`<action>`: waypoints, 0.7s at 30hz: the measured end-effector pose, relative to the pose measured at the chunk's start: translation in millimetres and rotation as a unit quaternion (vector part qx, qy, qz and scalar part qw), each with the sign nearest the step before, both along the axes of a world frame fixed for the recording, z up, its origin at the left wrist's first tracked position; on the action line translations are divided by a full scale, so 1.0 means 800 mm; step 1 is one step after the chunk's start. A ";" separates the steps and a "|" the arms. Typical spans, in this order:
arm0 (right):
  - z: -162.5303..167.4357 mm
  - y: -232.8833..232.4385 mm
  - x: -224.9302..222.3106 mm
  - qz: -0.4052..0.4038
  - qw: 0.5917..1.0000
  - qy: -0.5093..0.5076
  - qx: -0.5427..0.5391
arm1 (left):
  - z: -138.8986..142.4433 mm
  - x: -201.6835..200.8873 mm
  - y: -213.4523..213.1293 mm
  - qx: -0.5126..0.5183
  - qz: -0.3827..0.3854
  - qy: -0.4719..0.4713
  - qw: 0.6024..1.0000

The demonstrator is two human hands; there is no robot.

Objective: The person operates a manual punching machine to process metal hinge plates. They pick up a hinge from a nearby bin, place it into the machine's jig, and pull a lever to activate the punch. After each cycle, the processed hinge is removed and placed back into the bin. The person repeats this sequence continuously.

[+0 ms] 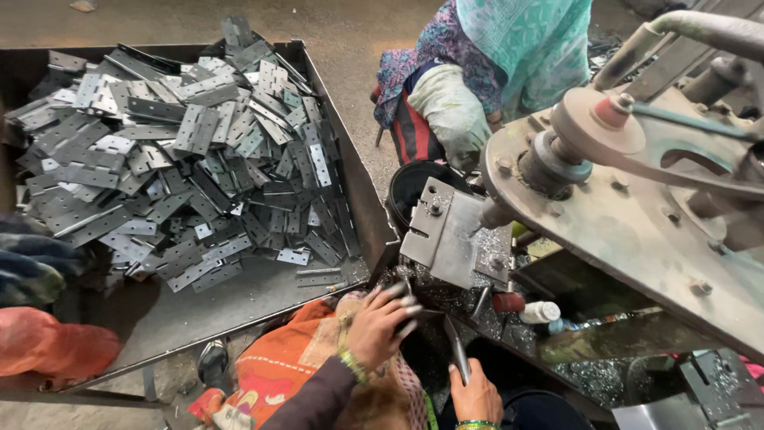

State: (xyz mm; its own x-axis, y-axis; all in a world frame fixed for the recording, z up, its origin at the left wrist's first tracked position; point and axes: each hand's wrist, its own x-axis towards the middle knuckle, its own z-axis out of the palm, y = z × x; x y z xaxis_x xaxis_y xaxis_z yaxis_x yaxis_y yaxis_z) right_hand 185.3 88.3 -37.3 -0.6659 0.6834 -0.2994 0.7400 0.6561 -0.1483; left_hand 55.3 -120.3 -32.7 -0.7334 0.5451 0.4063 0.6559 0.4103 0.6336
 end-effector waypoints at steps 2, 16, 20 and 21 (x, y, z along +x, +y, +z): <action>0.010 -0.018 0.003 0.025 0.997 0.020 0.065 | -0.021 0.016 -0.041 0.086 0.034 -0.332 0.939; -0.041 -0.220 -0.087 0.104 0.879 0.320 -0.339 | -0.121 0.008 -0.114 0.527 -0.074 -0.624 0.572; -0.082 -0.204 -0.089 0.159 0.849 0.422 -0.274 | -0.118 0.005 -0.117 0.491 -0.044 -0.648 0.580; -0.093 -0.200 -0.090 0.158 0.847 0.421 -0.282 | -0.119 0.005 -0.114 0.481 -0.039 -0.657 0.579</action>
